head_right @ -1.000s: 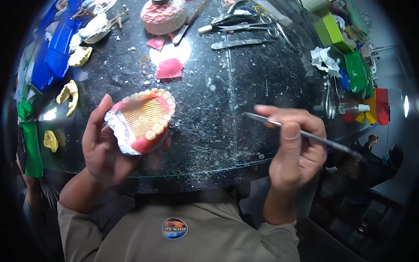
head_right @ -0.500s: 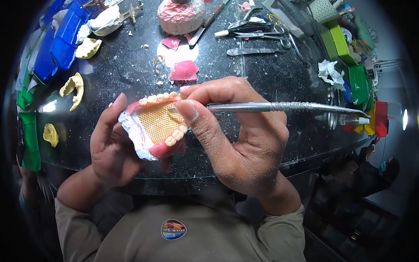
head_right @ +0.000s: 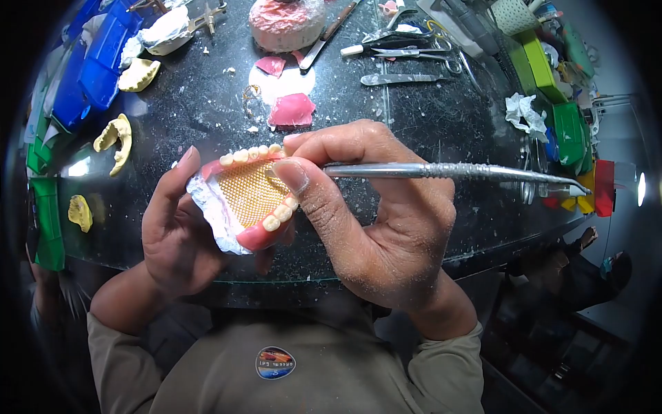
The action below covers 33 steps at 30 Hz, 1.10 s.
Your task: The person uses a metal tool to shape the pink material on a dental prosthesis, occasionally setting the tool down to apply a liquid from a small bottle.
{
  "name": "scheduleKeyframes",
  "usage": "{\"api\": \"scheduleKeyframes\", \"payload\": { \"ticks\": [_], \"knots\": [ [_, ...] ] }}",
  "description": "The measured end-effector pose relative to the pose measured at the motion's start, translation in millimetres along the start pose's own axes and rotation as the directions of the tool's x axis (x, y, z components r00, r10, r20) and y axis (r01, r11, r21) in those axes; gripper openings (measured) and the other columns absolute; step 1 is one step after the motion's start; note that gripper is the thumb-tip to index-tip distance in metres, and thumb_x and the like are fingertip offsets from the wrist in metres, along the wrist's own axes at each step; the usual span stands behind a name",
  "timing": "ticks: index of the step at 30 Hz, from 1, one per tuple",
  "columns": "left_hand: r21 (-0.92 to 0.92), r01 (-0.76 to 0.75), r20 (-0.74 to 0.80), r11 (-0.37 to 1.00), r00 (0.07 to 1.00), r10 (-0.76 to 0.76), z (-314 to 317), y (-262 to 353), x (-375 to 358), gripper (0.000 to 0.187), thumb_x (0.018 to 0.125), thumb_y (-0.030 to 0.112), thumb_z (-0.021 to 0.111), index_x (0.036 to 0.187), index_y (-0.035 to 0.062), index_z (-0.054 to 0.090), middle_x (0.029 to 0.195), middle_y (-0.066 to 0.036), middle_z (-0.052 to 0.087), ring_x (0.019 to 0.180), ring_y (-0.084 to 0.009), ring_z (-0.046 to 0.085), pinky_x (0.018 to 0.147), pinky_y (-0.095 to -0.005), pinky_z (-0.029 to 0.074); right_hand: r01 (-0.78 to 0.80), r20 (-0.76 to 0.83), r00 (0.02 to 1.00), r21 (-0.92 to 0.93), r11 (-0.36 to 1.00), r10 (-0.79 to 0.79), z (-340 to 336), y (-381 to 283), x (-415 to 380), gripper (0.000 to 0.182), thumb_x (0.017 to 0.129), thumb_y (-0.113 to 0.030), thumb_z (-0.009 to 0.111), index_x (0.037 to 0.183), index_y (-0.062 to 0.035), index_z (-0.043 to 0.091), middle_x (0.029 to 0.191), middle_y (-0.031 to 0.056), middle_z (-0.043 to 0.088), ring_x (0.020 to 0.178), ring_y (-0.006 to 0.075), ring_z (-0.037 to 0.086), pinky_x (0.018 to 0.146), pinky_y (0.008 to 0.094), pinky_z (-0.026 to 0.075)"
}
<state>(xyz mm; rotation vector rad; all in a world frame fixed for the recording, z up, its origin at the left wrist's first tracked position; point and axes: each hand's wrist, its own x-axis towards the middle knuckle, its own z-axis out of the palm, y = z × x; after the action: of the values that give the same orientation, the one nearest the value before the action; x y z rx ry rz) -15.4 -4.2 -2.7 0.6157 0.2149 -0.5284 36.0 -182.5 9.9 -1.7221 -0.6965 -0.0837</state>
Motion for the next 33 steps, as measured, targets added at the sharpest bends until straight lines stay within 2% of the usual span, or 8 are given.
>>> {"api": "scheduleKeyframes", "payload": {
  "ticks": [5,15,22,25,28,31,33],
  "knots": [
    [0.023,-0.005,-0.053,1.000,0.999,0.006,2.9,0.2,0.3,0.063,0.091,0.047,0.017,0.127,-0.0001,0.041,0.104,-0.016,0.060,0.088,-0.0248,0.061,0.068,-0.0366,0.053,0.007,-0.002,1.000,0.000,1.000,-0.007,0.4,-0.2,0.4,0.013,0.085,-0.008,0.056,0.089,0.0042,0.053,0.077,0.0129,0.059,0.080,0.0248,0.062,0.079,0.0415,0.051],
    [0.044,0.007,-0.018,0.999,1.000,-0.006,0.3,0.1,-0.1,0.064,0.091,0.048,0.017,0.127,0.0001,0.041,0.103,-0.016,0.060,0.088,-0.0240,0.061,0.067,-0.0362,0.053,0.104,0.018,0.994,-0.049,0.993,-0.104,2.3,0.4,0.5,0.011,0.085,-0.007,0.055,0.087,0.0037,0.053,0.076,0.0121,0.056,0.072,0.0160,0.058,0.079,0.0455,0.051],
    [0.040,0.003,-0.025,0.999,1.000,-0.002,0.8,-0.2,0.1,0.065,0.091,0.048,0.016,0.127,0.0005,0.040,0.102,-0.016,0.060,0.088,-0.0252,0.061,0.065,-0.0369,0.053,0.122,0.025,0.992,-0.073,0.990,-0.120,1.2,0.0,0.2,0.012,0.086,-0.009,0.055,0.087,0.0032,0.053,0.075,0.0122,0.057,0.073,0.0173,0.059,0.079,0.0452,0.052],
    [0.025,0.002,-0.014,1.000,1.000,-0.002,0.2,-0.3,0.0,0.065,0.091,0.048,0.015,0.128,0.0000,0.039,0.103,-0.018,0.059,0.088,-0.0274,0.061,0.064,-0.0377,0.054,0.133,-0.025,0.990,-0.095,0.987,-0.136,-1.6,-1.3,-0.4,0.015,0.087,-0.013,0.054,0.088,0.0026,0.052,0.076,0.0126,0.057,0.073,0.0197,0.059,0.078,0.0451,0.052],
    [-0.025,-0.012,0.003,1.000,1.000,0.012,-2.6,-1.8,0.3,0.066,0.091,0.049,0.015,0.128,-0.0008,0.037,0.104,-0.020,0.058,0.089,-0.0300,0.060,0.062,-0.0380,0.054,0.160,-0.135,0.975,-0.122,0.980,-0.176,-9.1,-3.4,-2.7,0.019,0.088,-0.017,0.054,0.089,0.0020,0.052,0.076,0.0134,0.057,0.073,0.0222,0.059,0.074,0.0418,0.052],
    [-0.010,-0.004,0.007,1.000,1.000,0.004,-2.4,-1.2,1.3,0.067,0.091,0.049,0.015,0.129,-0.0015,0.036,0.106,-0.022,0.057,0.089,-0.0320,0.060,0.062,-0.0377,0.054,0.156,-0.281,0.945,-0.066,0.986,-0.169,-25.1,-6.2,-13.9,0.016,0.086,-0.011,0.057,0.092,0.0030,0.051,0.085,0.0183,0.060,0.075,0.0185,0.059,0.069,0.0263,0.048],
    [0.017,0.001,0.010,1.000,1.000,-0.001,-2.1,-0.3,2.0,0.066,0.091,0.049,0.015,0.129,-0.0018,0.036,0.107,-0.023,0.056,0.090,-0.0327,0.060,0.061,-0.0375,0.053,0.120,-0.345,0.927,-0.107,0.987,-0.151,-39.5,-4.2,-26.0,0.017,0.085,-0.010,0.057,0.092,0.0038,0.051,0.085,0.0188,0.059,0.074,0.0176,0.058,0.069,0.0255,0.048]
  ]
}}
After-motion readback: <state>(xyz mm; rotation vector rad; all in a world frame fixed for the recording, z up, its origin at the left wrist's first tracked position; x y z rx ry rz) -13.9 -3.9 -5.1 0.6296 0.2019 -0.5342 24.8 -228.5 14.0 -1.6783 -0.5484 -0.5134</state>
